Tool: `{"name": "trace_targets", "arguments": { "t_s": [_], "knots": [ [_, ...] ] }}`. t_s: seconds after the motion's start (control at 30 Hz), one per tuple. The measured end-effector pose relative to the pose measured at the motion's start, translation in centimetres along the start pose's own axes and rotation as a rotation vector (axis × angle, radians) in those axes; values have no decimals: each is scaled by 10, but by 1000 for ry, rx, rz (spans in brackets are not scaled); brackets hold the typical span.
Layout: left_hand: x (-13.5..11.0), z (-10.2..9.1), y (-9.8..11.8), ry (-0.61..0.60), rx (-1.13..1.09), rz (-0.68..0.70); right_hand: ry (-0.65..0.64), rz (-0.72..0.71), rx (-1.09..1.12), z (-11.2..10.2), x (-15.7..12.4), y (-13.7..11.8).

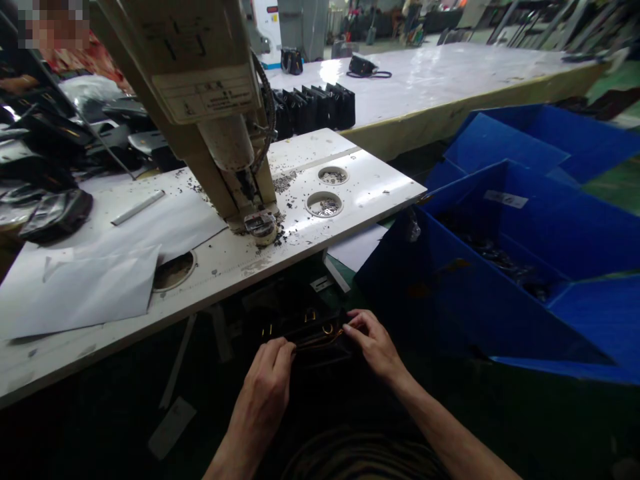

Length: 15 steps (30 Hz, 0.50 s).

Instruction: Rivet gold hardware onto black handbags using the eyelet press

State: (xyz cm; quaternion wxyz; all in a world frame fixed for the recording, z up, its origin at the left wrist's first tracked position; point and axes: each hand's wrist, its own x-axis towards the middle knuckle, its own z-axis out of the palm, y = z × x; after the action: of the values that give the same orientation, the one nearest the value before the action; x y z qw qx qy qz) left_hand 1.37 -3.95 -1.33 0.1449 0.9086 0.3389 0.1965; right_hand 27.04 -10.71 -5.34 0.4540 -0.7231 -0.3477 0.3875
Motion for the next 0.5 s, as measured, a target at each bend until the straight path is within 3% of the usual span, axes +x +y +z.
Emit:
{"name": "trace_targets", "arguments": {
  "t_s": [0.3, 0.5],
  "knots": [
    [0, -17, 13, -188, -25, -120, -134, -95, -80, -11, 1, -9],
    [7, -28, 17, -316, -39, -300, -172, -106, -110, -16, 2, -10]
  ]
}}
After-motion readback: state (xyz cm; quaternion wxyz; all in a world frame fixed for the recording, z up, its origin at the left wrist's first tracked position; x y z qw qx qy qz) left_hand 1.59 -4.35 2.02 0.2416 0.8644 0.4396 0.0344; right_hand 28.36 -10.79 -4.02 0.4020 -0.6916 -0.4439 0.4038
